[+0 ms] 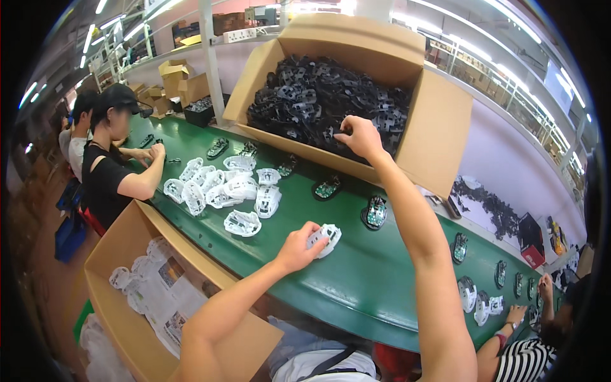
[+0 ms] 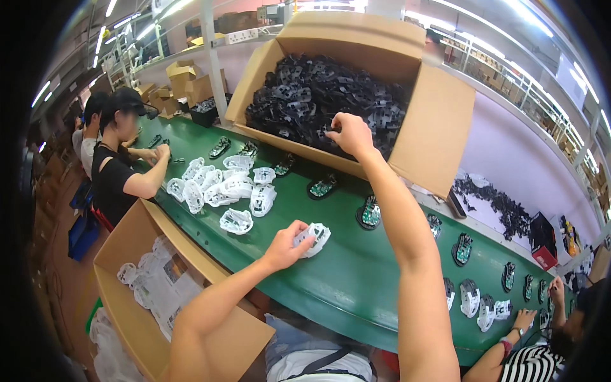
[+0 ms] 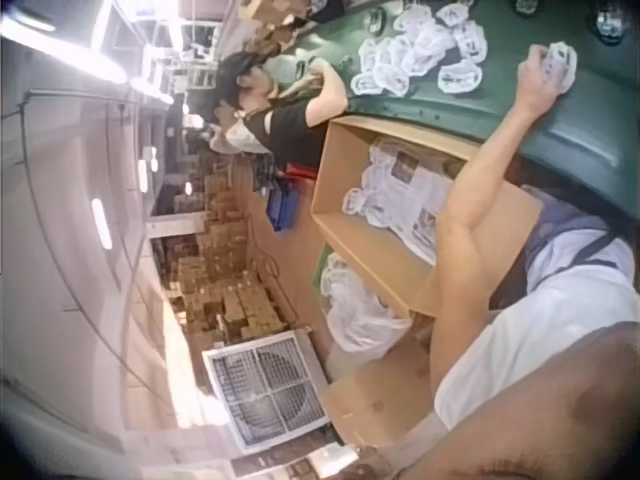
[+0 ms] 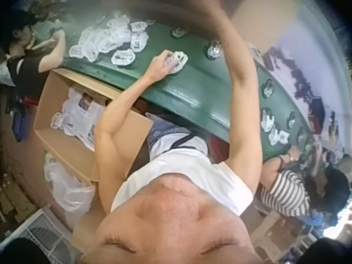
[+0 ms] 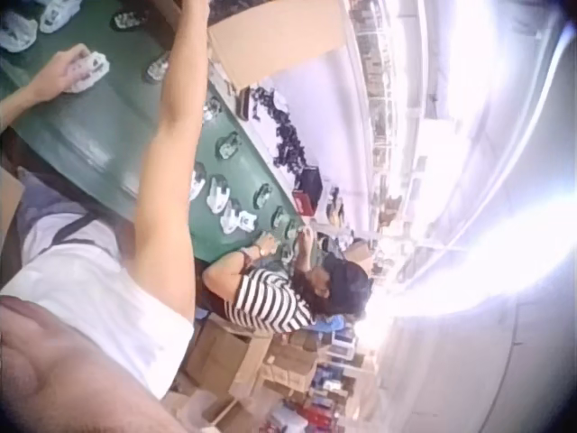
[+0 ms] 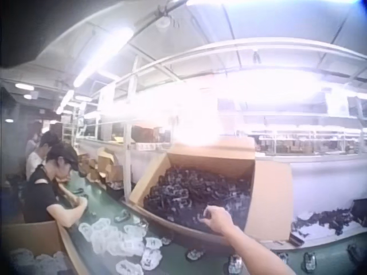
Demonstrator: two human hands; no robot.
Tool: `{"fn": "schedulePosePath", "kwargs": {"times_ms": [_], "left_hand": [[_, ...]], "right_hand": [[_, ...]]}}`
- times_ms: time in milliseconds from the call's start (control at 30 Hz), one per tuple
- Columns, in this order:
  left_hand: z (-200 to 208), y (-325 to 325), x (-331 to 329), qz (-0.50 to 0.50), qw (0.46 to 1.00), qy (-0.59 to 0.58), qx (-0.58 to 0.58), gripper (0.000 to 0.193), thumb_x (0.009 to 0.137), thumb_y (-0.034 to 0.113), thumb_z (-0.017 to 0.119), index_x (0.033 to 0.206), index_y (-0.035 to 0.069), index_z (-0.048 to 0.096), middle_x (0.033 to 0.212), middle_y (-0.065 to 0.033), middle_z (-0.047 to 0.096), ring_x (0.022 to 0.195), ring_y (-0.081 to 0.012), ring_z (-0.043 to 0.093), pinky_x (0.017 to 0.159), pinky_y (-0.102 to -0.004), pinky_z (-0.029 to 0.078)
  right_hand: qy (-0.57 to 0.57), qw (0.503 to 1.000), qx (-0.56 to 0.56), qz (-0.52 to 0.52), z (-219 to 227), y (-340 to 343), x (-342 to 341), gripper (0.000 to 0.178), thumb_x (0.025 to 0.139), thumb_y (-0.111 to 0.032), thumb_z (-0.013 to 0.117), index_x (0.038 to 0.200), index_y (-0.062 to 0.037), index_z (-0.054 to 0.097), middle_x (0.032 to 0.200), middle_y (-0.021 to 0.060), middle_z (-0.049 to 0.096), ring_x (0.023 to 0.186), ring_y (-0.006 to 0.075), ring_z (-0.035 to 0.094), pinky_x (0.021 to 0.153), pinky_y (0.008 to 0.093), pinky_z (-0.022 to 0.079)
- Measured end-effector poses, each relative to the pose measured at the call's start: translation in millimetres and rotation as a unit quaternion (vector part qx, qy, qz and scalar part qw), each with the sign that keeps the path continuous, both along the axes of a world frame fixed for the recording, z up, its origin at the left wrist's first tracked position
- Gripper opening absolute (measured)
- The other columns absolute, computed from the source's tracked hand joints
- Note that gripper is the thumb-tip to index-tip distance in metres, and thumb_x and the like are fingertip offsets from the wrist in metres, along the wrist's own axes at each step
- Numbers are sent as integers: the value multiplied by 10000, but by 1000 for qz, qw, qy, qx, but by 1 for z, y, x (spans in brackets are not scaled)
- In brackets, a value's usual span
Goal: Assemble the internal components and outer shells of computer mice on a production line.
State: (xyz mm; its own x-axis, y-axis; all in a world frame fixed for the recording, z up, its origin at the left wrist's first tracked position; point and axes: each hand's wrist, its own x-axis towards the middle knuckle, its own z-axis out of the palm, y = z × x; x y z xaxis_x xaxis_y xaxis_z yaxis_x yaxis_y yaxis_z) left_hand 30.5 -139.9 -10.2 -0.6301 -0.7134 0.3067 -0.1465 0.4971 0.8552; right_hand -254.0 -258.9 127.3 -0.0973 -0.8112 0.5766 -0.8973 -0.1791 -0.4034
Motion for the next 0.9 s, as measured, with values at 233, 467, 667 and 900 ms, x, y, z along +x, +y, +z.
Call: {"fn": "schedulePosePath", "kwargs": {"times_ms": [233,467,667,900], "left_hand": [[-10,5,9,-31,977,66,199,456,891,181,780,1171,19,458,1077,-108,648,987,-153,634,860,-324,529],[18,45,1,-69,994,-64,59,499,798,166,826,1094,4,459,949,-179,656,888,-320,685,792,-408,522],[15,65,3,-114,993,-4,28,510,767,135,837,1101,20,469,987,-163,630,902,-331,663,767,-408,522],[16,79,5,-89,994,-9,-67,543,770,191,869,1067,0,455,1038,-180,559,847,-333,619,721,-400,511]], "right_hand": [[-529,814,139,193,-43,156,47,239,944,-203,742,1086,-32,655,885,24,705,587,38,532,531,203,416],[-635,753,123,117,-100,276,90,251,943,-89,725,1141,-3,597,926,84,729,631,79,600,562,217,482],[-705,690,94,134,-124,287,107,191,908,-23,751,1040,4,616,895,85,718,671,109,638,631,231,534],[-702,698,49,137,-130,293,111,106,899,6,745,911,-7,640,943,78,631,733,127,628,657,263,525]]}}
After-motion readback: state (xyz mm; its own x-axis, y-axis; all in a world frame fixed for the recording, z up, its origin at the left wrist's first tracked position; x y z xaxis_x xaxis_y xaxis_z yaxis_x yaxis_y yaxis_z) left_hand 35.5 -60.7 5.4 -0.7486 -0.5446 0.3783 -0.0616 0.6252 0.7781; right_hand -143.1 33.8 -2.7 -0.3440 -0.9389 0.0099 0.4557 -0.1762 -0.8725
